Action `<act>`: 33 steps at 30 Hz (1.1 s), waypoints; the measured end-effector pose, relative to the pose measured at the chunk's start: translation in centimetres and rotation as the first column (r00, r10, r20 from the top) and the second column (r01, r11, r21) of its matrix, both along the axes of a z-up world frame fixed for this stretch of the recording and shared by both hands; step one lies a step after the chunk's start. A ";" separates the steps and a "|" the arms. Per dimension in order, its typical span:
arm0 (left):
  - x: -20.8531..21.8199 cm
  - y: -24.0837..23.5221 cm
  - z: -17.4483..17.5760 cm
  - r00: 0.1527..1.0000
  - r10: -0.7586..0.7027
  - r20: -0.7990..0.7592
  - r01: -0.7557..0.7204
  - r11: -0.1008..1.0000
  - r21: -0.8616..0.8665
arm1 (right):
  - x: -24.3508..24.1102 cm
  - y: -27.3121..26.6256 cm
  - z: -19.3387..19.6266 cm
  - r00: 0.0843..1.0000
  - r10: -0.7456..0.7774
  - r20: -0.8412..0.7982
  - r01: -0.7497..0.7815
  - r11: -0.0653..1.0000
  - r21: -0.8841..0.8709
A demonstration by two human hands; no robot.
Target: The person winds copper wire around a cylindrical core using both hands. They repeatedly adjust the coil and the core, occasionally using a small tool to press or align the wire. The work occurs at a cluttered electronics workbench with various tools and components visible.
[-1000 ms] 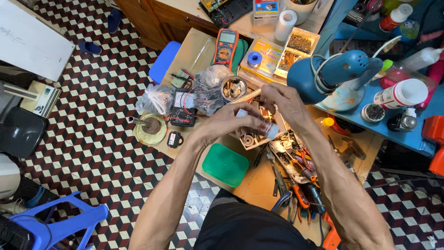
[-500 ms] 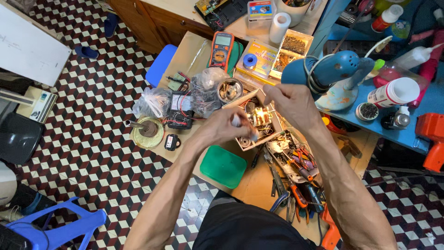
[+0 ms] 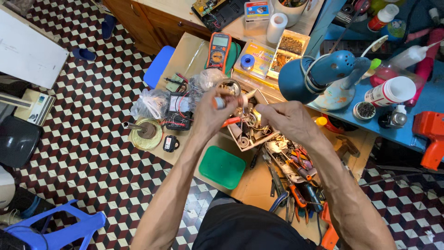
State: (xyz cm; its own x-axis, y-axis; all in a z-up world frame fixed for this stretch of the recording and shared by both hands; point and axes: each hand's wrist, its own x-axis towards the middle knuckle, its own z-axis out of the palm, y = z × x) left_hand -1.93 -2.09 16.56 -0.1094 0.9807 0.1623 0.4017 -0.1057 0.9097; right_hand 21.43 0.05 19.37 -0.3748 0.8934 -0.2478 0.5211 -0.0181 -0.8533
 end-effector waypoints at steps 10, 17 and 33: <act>-0.4 -0.9 0.8 0.311 0.035 0.950 0.368 0.917 -0.155 | -1.5 0.5 -3.8 0.933 -0.028 -0.358 0.009 0.998 -0.055; -0.7 0.3 -1.4 0.922 0.023 -0.387 0.013 0.996 0.089 | -0.2 0.7 -2.2 0.999 -0.041 -0.036 0.038 0.995 -0.088; 1.1 0.2 -4.2 0.999 -0.011 0.039 0.018 0.986 -0.168 | -1.4 -0.2 -4.8 0.997 -0.011 0.072 0.018 0.994 -0.109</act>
State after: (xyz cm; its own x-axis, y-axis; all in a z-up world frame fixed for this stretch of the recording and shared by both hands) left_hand -0.85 -1.93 12.36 -0.0981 0.9951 -0.0093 0.3660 0.0448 0.9295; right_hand 20.04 -0.12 14.59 -0.3400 0.8647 -0.3697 0.5793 -0.1171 -0.8067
